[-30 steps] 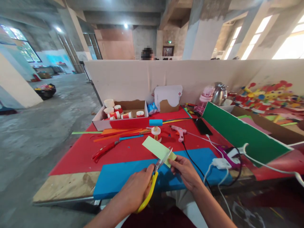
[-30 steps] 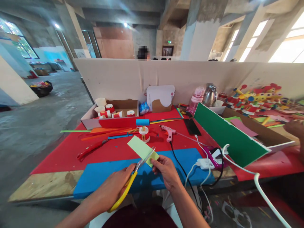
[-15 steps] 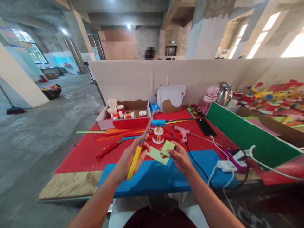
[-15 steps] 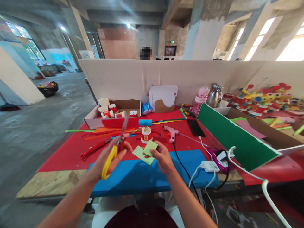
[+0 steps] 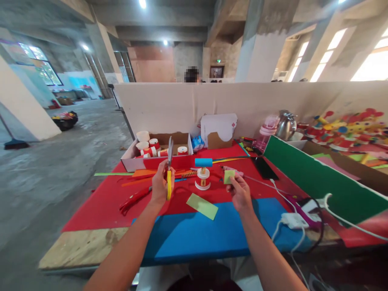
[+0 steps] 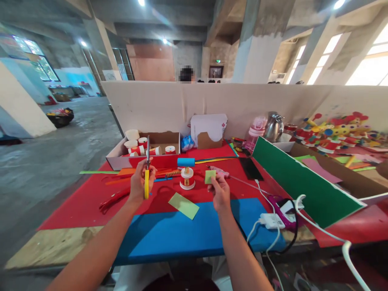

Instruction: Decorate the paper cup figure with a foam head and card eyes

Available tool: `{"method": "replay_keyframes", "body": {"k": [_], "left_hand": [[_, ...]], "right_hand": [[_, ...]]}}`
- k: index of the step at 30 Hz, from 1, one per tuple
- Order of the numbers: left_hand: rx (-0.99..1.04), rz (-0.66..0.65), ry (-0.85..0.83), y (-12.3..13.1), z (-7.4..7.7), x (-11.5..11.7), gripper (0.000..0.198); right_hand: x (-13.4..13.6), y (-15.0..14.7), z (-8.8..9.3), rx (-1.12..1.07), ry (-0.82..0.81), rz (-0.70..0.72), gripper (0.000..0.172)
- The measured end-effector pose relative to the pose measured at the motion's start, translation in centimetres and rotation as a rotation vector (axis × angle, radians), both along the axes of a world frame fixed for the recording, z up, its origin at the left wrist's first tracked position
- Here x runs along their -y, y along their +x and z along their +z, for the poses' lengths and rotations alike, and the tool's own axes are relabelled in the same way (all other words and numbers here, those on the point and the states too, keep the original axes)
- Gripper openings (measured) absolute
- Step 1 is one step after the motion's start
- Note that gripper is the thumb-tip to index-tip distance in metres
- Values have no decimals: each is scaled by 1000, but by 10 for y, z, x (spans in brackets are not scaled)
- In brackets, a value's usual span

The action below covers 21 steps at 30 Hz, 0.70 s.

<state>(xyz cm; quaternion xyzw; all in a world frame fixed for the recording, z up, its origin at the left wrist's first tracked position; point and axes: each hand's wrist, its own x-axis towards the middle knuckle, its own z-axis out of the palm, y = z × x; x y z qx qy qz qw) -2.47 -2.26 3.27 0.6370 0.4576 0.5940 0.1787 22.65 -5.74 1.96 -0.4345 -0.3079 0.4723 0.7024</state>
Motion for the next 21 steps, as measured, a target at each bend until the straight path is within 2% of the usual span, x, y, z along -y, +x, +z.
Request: {"method": "replay_keyframes", "body": {"k": [2, 5, 7, 10, 13, 15, 17, 19, 21], "left_hand": [[-208, -58, -67, -16, 13, 11, 37], [-629, -271, -263, -41, 25, 28, 32], [-808, -397, -363, -51, 23, 36, 31], [-926, -497, -441, -58, 12, 43, 34], [-987, -485, -440, -63, 8, 46, 42], [-1045, -496, -433, -64, 16, 47, 46], [-1096, -497, -433, -60, 29, 44, 41], [-1074, -423, -412, -46, 42, 33, 35], [-919, -259, -346, -22, 47, 14, 43]], "right_hand": [[-1, 6, -4, -39, -3, -115, 39], [-5, 6, -9, -57, 14, -198, 38], [-11, 1, -7, -56, 40, -210, 37], [-26, -9, 4, -56, 82, -186, 35], [-41, -16, 12, -66, 125, -190, 35], [-47, -17, 12, -38, 138, -236, 32], [-48, -15, 7, 2, 134, -283, 30], [-48, -12, 1, 39, 141, -313, 29], [-47, -9, -2, 81, 157, -326, 28]]}}
